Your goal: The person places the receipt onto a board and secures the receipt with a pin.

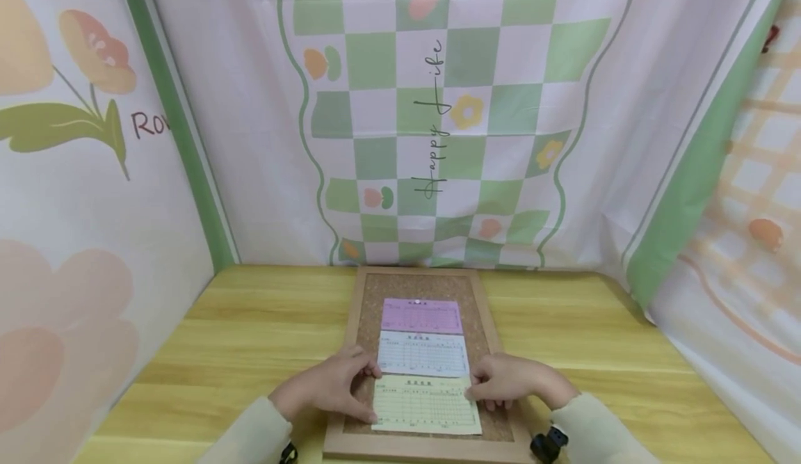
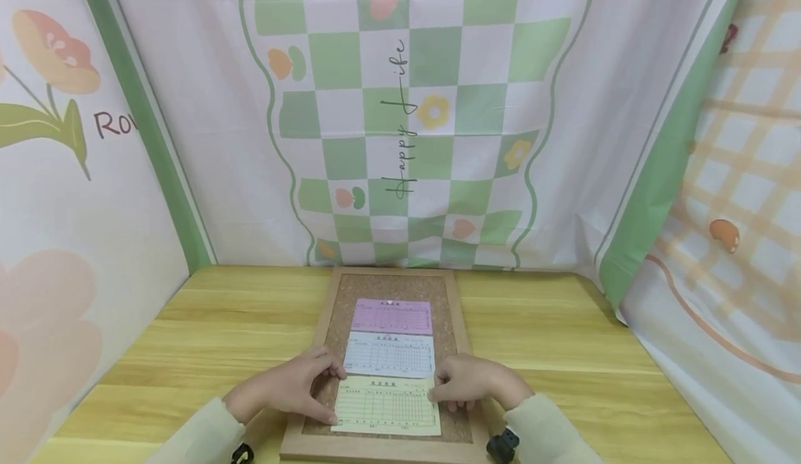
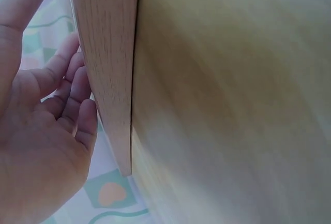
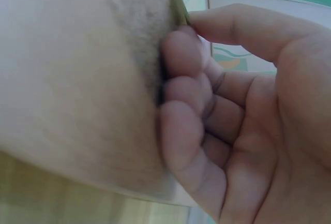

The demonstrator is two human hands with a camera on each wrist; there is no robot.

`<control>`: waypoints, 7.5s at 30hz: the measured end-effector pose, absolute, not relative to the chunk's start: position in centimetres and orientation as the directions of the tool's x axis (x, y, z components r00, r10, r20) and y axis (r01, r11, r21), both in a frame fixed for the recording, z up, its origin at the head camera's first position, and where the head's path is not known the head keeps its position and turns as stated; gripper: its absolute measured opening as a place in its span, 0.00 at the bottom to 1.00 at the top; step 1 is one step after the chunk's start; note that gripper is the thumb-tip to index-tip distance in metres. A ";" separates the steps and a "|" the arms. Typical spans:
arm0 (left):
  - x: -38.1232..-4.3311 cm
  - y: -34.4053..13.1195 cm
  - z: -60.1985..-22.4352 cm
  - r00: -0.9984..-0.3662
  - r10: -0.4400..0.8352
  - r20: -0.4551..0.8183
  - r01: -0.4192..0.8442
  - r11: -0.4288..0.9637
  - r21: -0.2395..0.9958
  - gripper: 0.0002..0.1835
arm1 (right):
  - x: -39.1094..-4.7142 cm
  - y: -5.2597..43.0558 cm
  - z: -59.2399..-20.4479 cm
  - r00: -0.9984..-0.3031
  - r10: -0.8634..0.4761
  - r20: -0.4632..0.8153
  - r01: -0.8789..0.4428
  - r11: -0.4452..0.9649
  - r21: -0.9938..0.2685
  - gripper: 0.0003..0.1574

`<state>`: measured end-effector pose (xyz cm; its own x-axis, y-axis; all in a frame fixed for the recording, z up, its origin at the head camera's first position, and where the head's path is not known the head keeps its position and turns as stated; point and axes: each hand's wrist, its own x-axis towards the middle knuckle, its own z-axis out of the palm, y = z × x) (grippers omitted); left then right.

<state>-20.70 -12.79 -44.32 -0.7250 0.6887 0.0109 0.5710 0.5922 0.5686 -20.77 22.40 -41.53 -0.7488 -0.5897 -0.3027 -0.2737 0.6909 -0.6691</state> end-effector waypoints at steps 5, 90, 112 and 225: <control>-20.1 -12.8 -44.1 -0.723 0.690 0.031 0.601 0.607 0.521 0.34 | -20.7 22.7 -40.9 -0.751 -0.582 -0.312 -0.263 0.697 -0.667 0.18; -20.3 -12.9 -44.7 -0.713 0.699 0.050 0.624 0.602 0.498 0.35 | -21.3 34.4 -42.6 -0.795 -0.567 -0.216 -0.273 0.652 -0.708 0.04; -20.3 -13.0 -44.6 -0.708 0.704 0.054 0.628 0.592 0.505 0.34 | -22.5 33.2 -41.6 -0.754 -0.615 -0.230 -0.248 0.591 -0.767 0.07; -20.4 -13.0 -44.6 -0.703 0.709 0.057 0.634 0.588 0.503 0.34 | -24.4 16.0 -43.0 -0.749 -0.604 -0.271 -0.108 0.516 -0.850 0.07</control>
<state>-20.43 -13.04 -44.61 -0.7030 0.7089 0.0573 0.6336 0.5876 0.5033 -24.42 16.05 -43.02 -0.7492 -0.6044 -0.2710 -0.1084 0.5155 -0.8500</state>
